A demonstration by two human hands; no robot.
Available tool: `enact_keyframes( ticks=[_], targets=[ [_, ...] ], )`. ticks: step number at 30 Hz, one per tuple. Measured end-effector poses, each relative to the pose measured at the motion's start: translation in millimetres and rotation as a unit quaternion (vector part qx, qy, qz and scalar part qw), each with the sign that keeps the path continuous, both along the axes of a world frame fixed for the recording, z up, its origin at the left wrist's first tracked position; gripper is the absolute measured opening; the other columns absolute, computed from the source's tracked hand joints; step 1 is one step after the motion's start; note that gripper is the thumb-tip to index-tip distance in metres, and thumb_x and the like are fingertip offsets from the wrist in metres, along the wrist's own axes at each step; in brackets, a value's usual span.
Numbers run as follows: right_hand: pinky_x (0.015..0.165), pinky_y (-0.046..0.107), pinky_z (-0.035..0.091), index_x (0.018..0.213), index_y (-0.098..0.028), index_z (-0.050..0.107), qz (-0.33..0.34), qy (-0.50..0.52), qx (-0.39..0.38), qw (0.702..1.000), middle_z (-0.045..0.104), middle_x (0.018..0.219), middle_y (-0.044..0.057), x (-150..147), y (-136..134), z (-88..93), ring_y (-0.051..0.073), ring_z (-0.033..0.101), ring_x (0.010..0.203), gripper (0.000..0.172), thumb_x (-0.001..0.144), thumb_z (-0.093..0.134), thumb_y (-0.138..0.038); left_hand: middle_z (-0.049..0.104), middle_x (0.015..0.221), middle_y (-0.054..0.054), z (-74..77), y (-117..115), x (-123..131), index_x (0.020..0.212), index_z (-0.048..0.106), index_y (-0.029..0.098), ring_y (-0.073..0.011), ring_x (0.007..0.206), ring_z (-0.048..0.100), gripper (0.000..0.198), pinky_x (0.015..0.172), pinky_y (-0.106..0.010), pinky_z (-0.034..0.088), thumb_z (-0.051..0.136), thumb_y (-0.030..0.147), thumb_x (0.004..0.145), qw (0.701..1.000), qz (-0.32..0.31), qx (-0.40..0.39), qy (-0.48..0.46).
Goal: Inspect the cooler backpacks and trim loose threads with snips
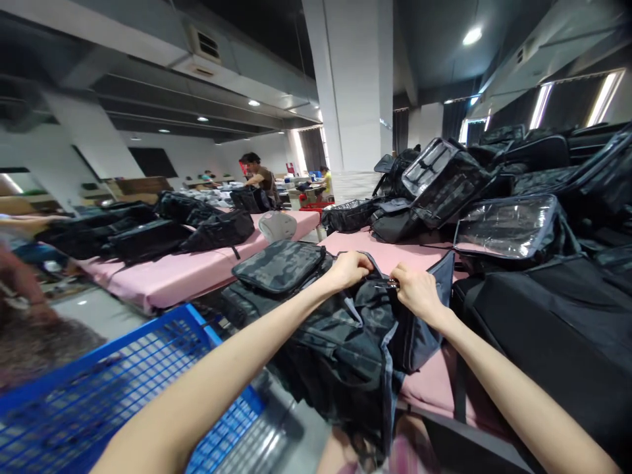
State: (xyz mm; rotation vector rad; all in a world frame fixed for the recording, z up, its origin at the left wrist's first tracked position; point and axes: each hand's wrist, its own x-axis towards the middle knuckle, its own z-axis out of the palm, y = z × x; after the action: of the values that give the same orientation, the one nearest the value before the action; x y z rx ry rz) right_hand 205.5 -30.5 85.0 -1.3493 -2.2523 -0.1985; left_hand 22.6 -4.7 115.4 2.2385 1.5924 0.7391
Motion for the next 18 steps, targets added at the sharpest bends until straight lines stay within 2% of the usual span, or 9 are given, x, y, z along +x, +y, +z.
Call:
enact_keyframes(
  ticks=[5, 9, 13, 16, 18],
  targets=[
    [0.06, 0.024, 0.032, 0.074, -0.017, 0.058, 0.107, 0.134, -0.078, 0.982, 0.06, 0.072, 0.002, -2.1, -13.5, 0.9, 0.013, 0.052, 0.065, 0.01, 0.078, 0.049, -0.021, 0.068, 0.086, -0.004, -5.8, -5.9, -8.5, 0.091, 0.067, 0.014, -0.019, 0.08, 0.061, 0.028, 0.071, -0.025, 0.046, 0.067, 0.015, 0.063, 0.985, -0.085, 0.063, 0.138],
    [0.058, 0.023, 0.032, 0.065, -0.017, 0.052, 0.196, 0.207, -0.146, 0.947, 0.053, 0.063, -0.002, 2.6, -30.8, 2.2, 0.011, 0.046, 0.06, 0.013, 0.076, 0.049, -0.024, 0.066, 0.096, -0.008, -13.1, -6.9, -10.3, 0.099, 0.064, 0.016, -0.0239, 0.09, 0.06, 0.038, 0.075, -0.029, 0.045, 0.072, 0.028, 0.064, 0.967, -0.081, 0.123, 0.209],
    [0.052, 0.023, 0.028, 0.058, -0.017, 0.045, 0.159, 0.308, -0.204, 0.916, 0.042, 0.055, -0.004, 19.2, -46.7, -0.5, 0.009, 0.038, 0.054, 0.02, 0.074, 0.048, -0.028, 0.066, 0.095, -0.007, -17.4, -6.2, -7.8, 0.098, 0.065, 0.019, -0.0232, 0.088, 0.061, 0.033, 0.073, -0.028, 0.045, 0.07, 0.032, 0.068, 0.964, -0.063, 0.149, 0.21],
    [0.051, 0.022, 0.028, 0.058, -0.017, 0.047, 0.12, 0.415, -0.185, 0.883, 0.042, 0.056, -0.004, 31.0, -50.1, 0.6, 0.008, 0.036, 0.053, 0.019, 0.07, 0.054, -0.03, 0.068, 0.087, -0.003, -17.7, -7.9, -2.6, 0.088, 0.068, 0.022, -0.0201, 0.081, 0.062, 0.021, 0.068, -0.025, 0.044, 0.065, 0.035, 0.071, 0.97, -0.088, 0.142, 0.177],
    [0.047, 0.022, 0.026, 0.06, -0.016, 0.05, 0.101, 0.489, -0.157, 0.852, 0.044, 0.057, -0.003, 38.8, -40.6, 5.4, 0.007, 0.034, 0.049, 0.019, 0.067, 0.059, -0.032, 0.069, 0.085, -0.001, -17.5, -10.7, 0.5, 0.084, 0.069, 0.023, -0.0186, 0.08, 0.062, 0.015, 0.067, -0.024, 0.044, 0.062, 0.032, 0.074, 0.973, -0.1, 0.134, 0.16]
  ],
)
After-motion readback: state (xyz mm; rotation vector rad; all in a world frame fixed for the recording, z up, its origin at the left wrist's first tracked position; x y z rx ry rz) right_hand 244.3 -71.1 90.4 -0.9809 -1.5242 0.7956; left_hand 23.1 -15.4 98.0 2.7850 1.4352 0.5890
